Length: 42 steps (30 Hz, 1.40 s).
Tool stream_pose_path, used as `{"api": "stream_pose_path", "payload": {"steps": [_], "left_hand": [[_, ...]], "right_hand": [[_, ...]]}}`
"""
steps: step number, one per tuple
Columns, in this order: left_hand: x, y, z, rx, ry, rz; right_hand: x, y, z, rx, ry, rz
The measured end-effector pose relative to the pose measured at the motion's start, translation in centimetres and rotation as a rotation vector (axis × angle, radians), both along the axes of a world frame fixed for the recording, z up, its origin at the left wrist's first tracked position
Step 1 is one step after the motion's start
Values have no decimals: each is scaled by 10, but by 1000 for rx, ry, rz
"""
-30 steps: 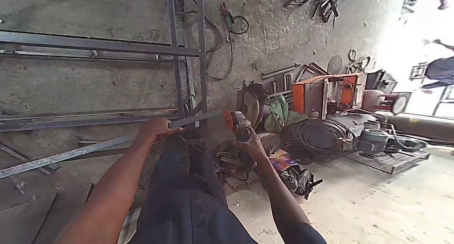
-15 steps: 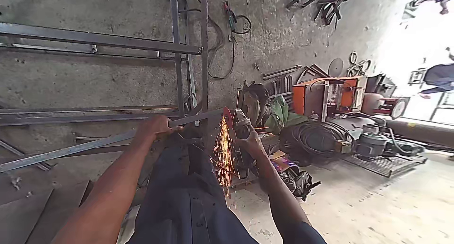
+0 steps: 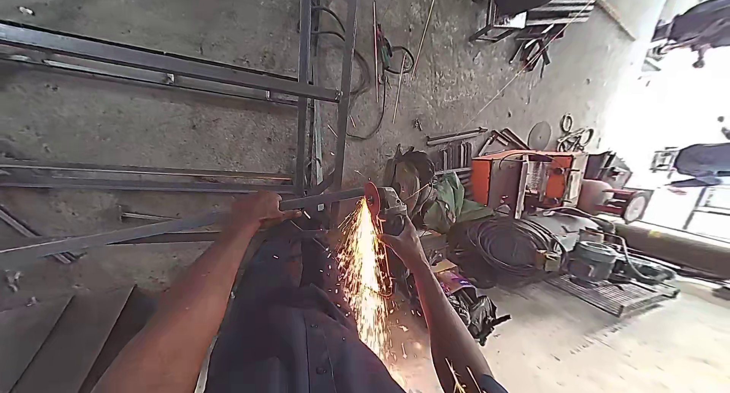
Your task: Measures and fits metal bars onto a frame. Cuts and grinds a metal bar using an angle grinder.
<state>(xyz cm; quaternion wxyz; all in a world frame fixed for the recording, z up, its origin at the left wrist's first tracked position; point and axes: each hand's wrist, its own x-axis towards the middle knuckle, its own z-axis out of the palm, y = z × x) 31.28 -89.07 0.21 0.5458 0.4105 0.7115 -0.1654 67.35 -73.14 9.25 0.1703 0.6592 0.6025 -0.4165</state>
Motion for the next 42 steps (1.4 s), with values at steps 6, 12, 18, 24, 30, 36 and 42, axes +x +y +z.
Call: {"api": "stream_pose_path", "payload": {"steps": [6, 12, 18, 24, 30, 36, 42], "left_hand": [[-1, -4, -9, 22, 0, -10], [-1, -4, -13, 30, -30, -3], [-4, 1, -12, 10, -92, 15], [-5, 3, -6, 13, -92, 18], [-5, 0, -11, 24, -90, 13], [-5, 2, -7, 5, -83, 11], [-6, 3, -8, 1, -80, 11]], "right_hand": [[2, 0, 0, -20, -156, 119], [33, -17, -24, -26, -108, 19], [24, -17, -4, -11, 18, -39], [15, -13, 1, -11, 4, -6], [13, -17, -2, 4, 9, -28], [3, -8, 2, 10, 11, -16], [2, -6, 1, 36, 69, -33]]}}
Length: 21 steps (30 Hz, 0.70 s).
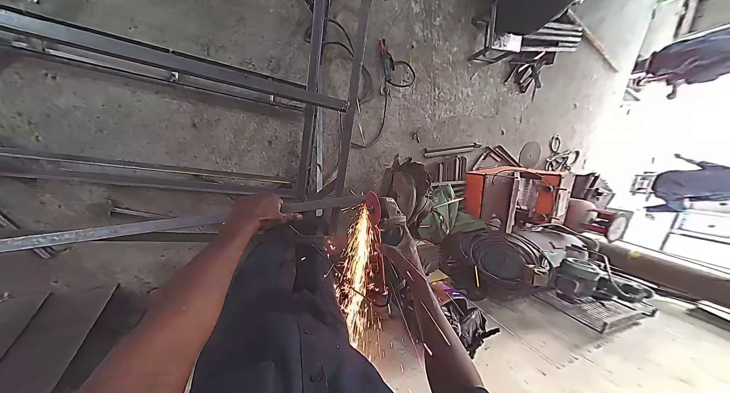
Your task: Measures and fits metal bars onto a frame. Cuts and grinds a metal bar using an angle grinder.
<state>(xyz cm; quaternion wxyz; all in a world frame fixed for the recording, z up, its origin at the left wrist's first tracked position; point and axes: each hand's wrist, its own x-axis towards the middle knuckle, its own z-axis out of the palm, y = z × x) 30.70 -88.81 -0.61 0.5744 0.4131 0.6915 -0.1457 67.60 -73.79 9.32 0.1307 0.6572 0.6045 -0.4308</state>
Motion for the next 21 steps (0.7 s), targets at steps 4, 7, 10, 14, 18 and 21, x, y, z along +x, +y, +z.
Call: {"api": "stream_pose_path", "payload": {"steps": [4, 7, 10, 14, 18, 21], "left_hand": [[1, -2, -1, 16, 11, 9], [1, -4, -2, 14, 18, 13], [1, -6, -5, 27, 25, 7], [0, -2, -2, -14, 16, 19], [1, -3, -3, 3, 8, 21], [0, -2, 2, -1, 3, 24]], "right_hand": [[-3, 3, -1, -9, -26, 2], [-3, 4, -4, 11, 13, 1], [-4, 5, -4, 13, -11, 8], [-9, 5, -1, 24, 15, 27], [-18, 2, 7, 32, 31, -2], [-11, 1, 0, 44, 18, 30]]}}
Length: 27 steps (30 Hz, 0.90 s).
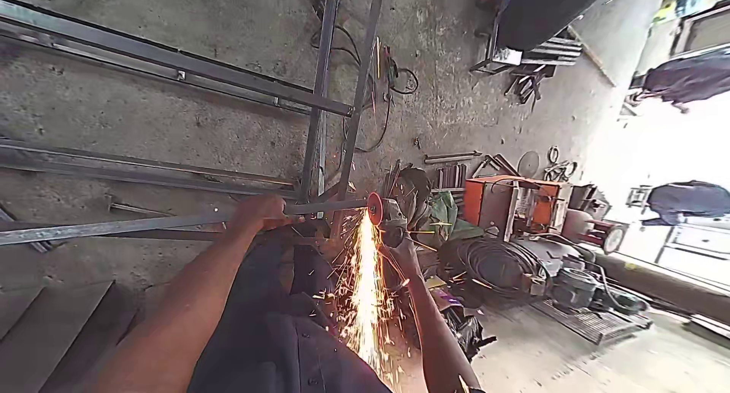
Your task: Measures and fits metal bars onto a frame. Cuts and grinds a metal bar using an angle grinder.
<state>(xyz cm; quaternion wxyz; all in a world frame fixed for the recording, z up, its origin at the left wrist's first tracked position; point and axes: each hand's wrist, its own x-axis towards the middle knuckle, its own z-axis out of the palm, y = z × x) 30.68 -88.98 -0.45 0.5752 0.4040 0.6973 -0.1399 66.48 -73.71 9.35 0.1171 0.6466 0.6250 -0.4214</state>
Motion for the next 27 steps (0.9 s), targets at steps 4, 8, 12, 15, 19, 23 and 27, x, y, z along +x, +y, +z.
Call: {"api": "stream_pose_path", "payload": {"steps": [4, 8, 12, 15, 19, 23, 27], "left_hand": [[1, -1, 1, 8, 13, -13], [-1, 3, 4, -1, -33, 3], [0, 2, 0, 2, -14, -12], [2, 0, -3, -6, 11, -44], [5, -1, 1, 10, 39, -36], [7, 3, 13, -14, 75, -25], [8, 0, 14, 7, 89, -28]], "right_hand": [[6, -2, -6, -20, -10, -37], [10, -6, -5, -31, -53, -26], [17, -11, -7, -53, -126, 16], [19, -15, -9, -67, -81, -26], [12, -10, -8, -46, -53, -47], [2, -2, -3, -22, -61, -38], [-1, -2, -3, -2, -5, -46]]}}
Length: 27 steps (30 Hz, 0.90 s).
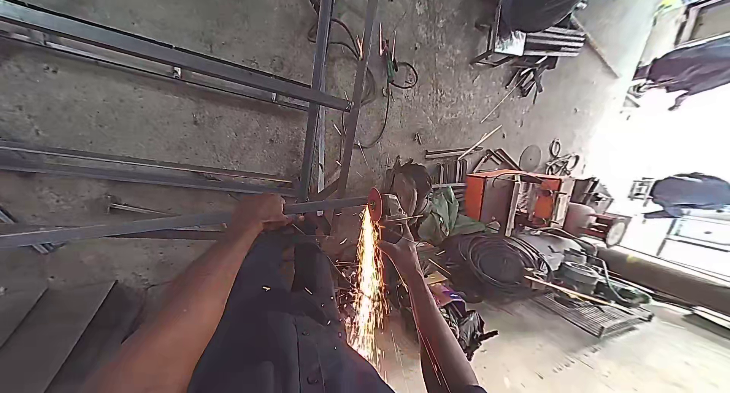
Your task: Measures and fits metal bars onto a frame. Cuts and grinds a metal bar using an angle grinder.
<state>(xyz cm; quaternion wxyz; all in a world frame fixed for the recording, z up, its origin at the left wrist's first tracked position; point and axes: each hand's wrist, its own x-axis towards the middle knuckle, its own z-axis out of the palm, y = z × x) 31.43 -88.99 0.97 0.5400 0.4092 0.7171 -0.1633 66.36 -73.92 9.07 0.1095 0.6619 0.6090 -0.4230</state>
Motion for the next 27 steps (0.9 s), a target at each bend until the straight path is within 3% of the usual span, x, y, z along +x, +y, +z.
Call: {"api": "stream_pose_path", "payload": {"steps": [16, 21, 27], "left_hand": [[2, -4, -15, 17, -28, -5], [4, -4, -10, 26, 0, -22], [4, -7, -14, 52, 15, -30]], "right_hand": [[22, -16, -11, -71, -145, 54], [16, -18, -10, -62, -74, -11], [12, -3, -5, -9, -95, 79]]}}
